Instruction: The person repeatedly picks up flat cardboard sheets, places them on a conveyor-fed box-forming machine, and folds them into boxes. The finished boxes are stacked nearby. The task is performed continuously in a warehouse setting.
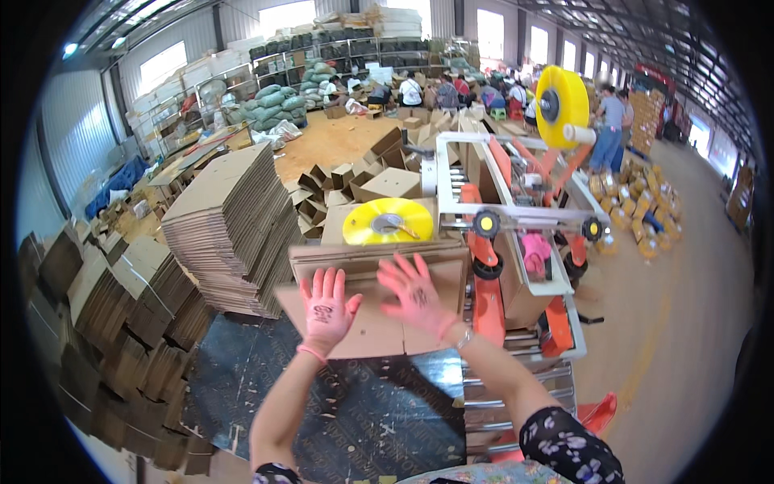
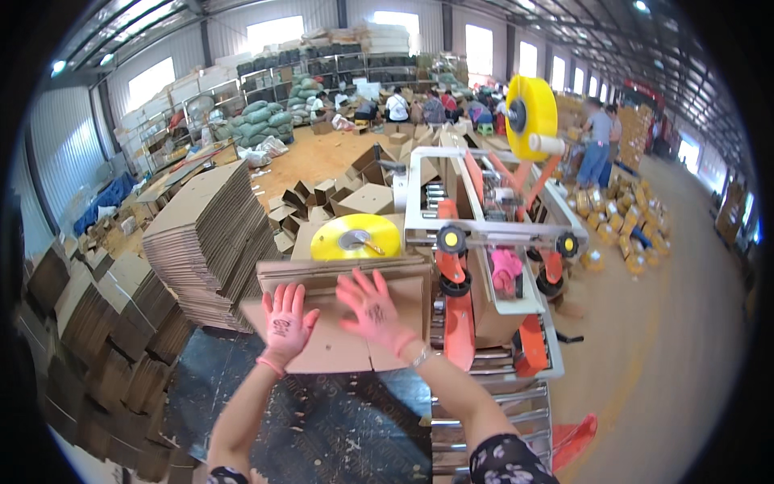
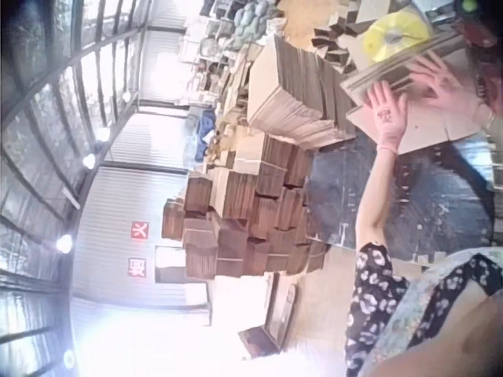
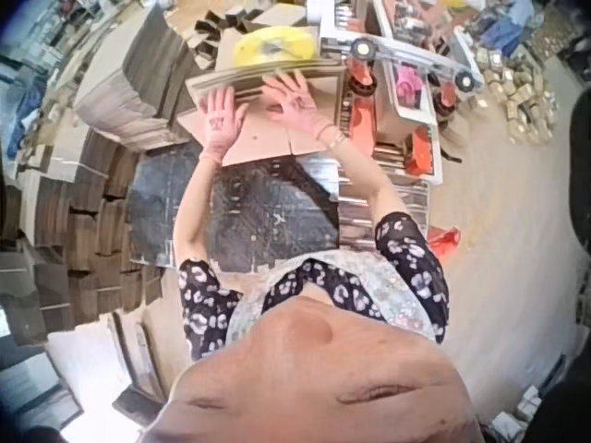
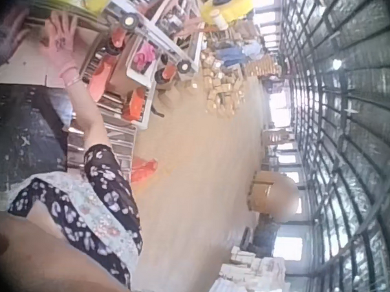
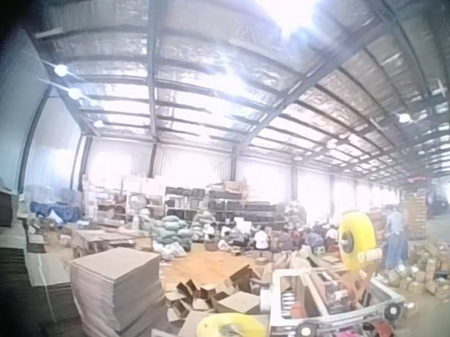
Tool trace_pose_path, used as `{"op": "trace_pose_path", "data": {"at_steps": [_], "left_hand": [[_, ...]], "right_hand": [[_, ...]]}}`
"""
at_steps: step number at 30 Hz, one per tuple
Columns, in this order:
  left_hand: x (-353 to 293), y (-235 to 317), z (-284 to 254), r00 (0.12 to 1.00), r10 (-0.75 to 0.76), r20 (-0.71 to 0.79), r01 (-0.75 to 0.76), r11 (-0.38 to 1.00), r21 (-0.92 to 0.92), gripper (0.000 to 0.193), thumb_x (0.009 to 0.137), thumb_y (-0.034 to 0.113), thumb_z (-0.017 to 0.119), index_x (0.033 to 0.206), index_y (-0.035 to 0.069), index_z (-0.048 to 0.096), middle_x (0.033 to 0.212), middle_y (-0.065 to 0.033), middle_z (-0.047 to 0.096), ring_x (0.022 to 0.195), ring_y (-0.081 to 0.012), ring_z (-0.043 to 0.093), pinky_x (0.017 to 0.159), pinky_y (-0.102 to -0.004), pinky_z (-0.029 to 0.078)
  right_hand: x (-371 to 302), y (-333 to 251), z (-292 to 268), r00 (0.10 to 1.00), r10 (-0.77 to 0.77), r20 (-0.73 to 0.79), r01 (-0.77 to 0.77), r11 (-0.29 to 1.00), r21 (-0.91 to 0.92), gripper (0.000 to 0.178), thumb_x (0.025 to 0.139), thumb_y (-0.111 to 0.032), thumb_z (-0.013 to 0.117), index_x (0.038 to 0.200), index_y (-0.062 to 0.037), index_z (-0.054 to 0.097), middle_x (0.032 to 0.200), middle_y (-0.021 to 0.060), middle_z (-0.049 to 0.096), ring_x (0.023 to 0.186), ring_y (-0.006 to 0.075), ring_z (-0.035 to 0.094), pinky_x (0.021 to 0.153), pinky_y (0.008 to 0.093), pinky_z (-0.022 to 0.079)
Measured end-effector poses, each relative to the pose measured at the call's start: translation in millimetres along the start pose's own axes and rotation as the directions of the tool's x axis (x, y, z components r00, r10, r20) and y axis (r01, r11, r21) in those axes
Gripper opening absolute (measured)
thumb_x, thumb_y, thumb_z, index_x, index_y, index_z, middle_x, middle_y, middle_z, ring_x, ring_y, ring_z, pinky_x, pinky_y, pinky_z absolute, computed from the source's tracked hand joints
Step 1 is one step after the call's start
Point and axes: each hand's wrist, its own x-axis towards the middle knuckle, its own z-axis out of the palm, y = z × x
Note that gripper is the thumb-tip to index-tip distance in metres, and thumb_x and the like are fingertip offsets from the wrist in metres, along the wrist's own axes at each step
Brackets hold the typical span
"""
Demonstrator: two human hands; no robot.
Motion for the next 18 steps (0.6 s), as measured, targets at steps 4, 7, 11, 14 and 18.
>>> {"op": "trace_pose_path", "data": {"at_steps": [4, 7, 11, 14, 18], "left_hand": [[27, -30, -35, 0.834, 0.037, 0.551, 0.027, 0.994, -0.107, 0.055, 0.092, 0.055, 0.048, 0.118, 0.009, 0.061, 0.128, -0.0103, 0.057, 0.12, -0.03, 0.05, 0.097, -0.0519, 0.035], [43, -43, -62, 0.74, -0.356, 0.571, 0.233, 0.932, 0.279, 0.071, 0.084, 0.067, 0.051, 0.12, 0.007, 0.062, 0.123, -0.0154, 0.059, 0.12, -0.0321, 0.049, 0.097, -0.0536, 0.034], [-1, -16, -121, 0.821, -0.156, 0.55, 0.176, 0.984, 0.016, 0.046, 0.083, 0.057, 0.058, 0.081, 0.012, 0.068, 0.076, -0.0066, 0.067, 0.07, -0.0265, 0.065, 0.06, -0.0387, 0.051], [-83, 72, -150, 0.929, 0.308, 0.206, -0.25, 0.932, -0.263, 0.031, 0.079, 0.027, 0.07, 0.06, 0.016, 0.049, 0.053, -0.0039, 0.05, 0.046, -0.0224, 0.052, 0.041, -0.035, 0.037], [-151, 112, -132, 0.752, 0.569, 0.333, -0.372, 0.784, -0.497, 0.026, 0.085, 0.03, 0.065, 0.071, 0.013, 0.053, 0.063, -0.0046, 0.052, 0.06, -0.0233, 0.056, 0.053, -0.037, 0.04]], "right_hand": [[-23, -46, -16, 0.996, 0.044, -0.078, -0.027, 0.979, 0.201, 0.028, 0.074, -0.024, 0.073, 0.097, -0.011, 0.065, 0.12, 0.0053, 0.063, 0.121, 0.0248, 0.053, 0.113, 0.0519, 0.025], [-47, -86, -80, 0.998, -0.035, 0.06, 0.0, 0.866, 0.501, 0.014, 0.072, -0.013, 0.067, 0.084, -0.0075, 0.063, 0.09, 0.0044, 0.065, 0.096, 0.0229, 0.063, 0.105, 0.0459, 0.039], [-102, -85, -191, 0.947, -0.195, 0.254, -0.076, 0.634, 0.77, 0.012, 0.074, -0.01, 0.067, 0.078, -0.0028, 0.059, 0.088, 0.0109, 0.063, 0.074, 0.0307, 0.053, 0.067, 0.043, 0.045], [-133, -95, -212, 0.886, -0.416, 0.204, -0.105, 0.25, 0.963, 0.019, 0.09, -0.016, 0.065, 0.077, -0.0026, 0.059, 0.087, 0.0105, 0.066, 0.085, 0.0311, 0.063, 0.073, 0.0391, 0.049], [-143, -134, -156, 0.329, -0.517, 0.79, -0.759, 0.353, 0.547, 0.027, 0.096, -0.026, 0.056, 0.086, -0.0019, 0.062, 0.082, 0.012, 0.063, 0.086, 0.0304, 0.063, 0.076, 0.0366, 0.05]]}}
